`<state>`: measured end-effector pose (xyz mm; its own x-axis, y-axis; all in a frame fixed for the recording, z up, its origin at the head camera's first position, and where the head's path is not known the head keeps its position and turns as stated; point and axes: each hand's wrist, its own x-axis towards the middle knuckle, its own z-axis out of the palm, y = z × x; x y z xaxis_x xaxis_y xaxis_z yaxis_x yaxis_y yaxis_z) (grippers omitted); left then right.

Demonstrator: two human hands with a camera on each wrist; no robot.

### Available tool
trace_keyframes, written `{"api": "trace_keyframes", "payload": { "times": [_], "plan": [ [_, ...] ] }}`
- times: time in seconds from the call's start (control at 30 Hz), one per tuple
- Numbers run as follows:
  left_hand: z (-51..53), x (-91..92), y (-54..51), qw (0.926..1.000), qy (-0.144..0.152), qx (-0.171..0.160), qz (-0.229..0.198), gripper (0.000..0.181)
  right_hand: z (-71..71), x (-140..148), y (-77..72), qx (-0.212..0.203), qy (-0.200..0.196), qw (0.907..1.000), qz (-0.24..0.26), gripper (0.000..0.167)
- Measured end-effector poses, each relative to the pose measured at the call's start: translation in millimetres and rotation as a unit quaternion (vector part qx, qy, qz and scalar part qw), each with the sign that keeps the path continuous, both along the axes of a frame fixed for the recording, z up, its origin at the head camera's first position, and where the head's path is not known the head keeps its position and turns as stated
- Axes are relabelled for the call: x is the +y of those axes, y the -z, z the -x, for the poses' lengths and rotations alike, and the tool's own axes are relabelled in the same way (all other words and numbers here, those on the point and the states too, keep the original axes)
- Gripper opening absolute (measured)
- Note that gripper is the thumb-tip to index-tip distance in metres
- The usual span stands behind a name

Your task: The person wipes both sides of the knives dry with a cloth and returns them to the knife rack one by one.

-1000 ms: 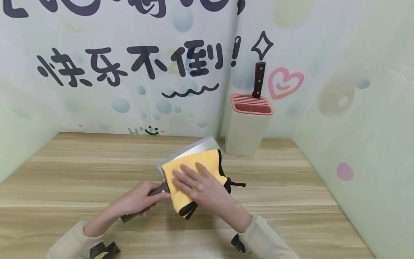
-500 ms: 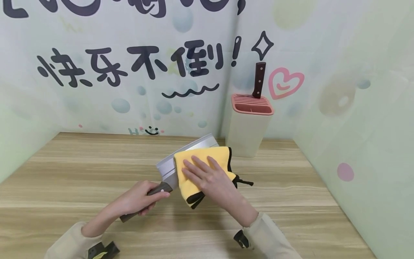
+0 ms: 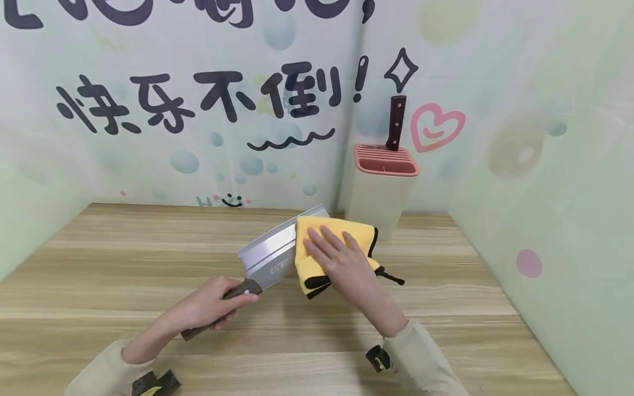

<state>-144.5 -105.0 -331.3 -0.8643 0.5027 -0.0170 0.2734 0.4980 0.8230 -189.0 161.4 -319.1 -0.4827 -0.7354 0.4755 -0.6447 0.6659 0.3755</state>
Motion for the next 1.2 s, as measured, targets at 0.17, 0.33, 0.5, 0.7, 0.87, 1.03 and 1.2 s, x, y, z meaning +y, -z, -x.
{"api": "trace_keyframes", "payload": {
  "times": [0.17, 0.33, 0.5, 0.7, 0.87, 1.03, 1.2],
  "plan": [
    [-0.9, -0.6, 0.2, 1.0, 0.002, -0.001, -0.004, 0.037, 3.1, 5.8, 0.7, -0.013, 0.008, 0.9994, 0.03, 0.062],
    [-1.7, -1.0, 0.5, 1.0, -0.001, 0.002, -0.003, 0.038, 5.8, 10.5, 2.4, -0.022, 0.033, 0.9984, 0.04, 0.058],
    [-2.2, -1.1, 0.5, 1.0, -0.001, 0.003, -0.003, 0.038, 6.8, 12.9, 2.9, -0.024, 0.056, 0.9972, 0.043, 0.051],
    [-2.7, -0.5, 0.2, 1.0, 0.004, 0.0, -0.004, 0.035, 5.0, 11.6, 0.8, -0.009, 0.066, 0.9974, 0.029, 0.048],
    [-2.9, 0.5, -0.2, 1.0, 0.003, 0.005, -0.002, 0.035, 3.3, 9.4, -0.6, 0.005, 0.069, 0.9974, 0.018, 0.048],
    [-3.1, 1.7, 0.6, 1.0, 0.004, 0.008, 0.0, 0.035, 1.3, 6.2, -1.3, 0.006, 0.067, 0.9977, 0.01, 0.05],
    [-2.8, 2.8, 1.1, 1.0, 0.004, 0.006, -0.005, 0.037, -1.7, 1.1, -2.3, 0.008, 0.052, 0.9986, 0.005, 0.052]
  ]
}}
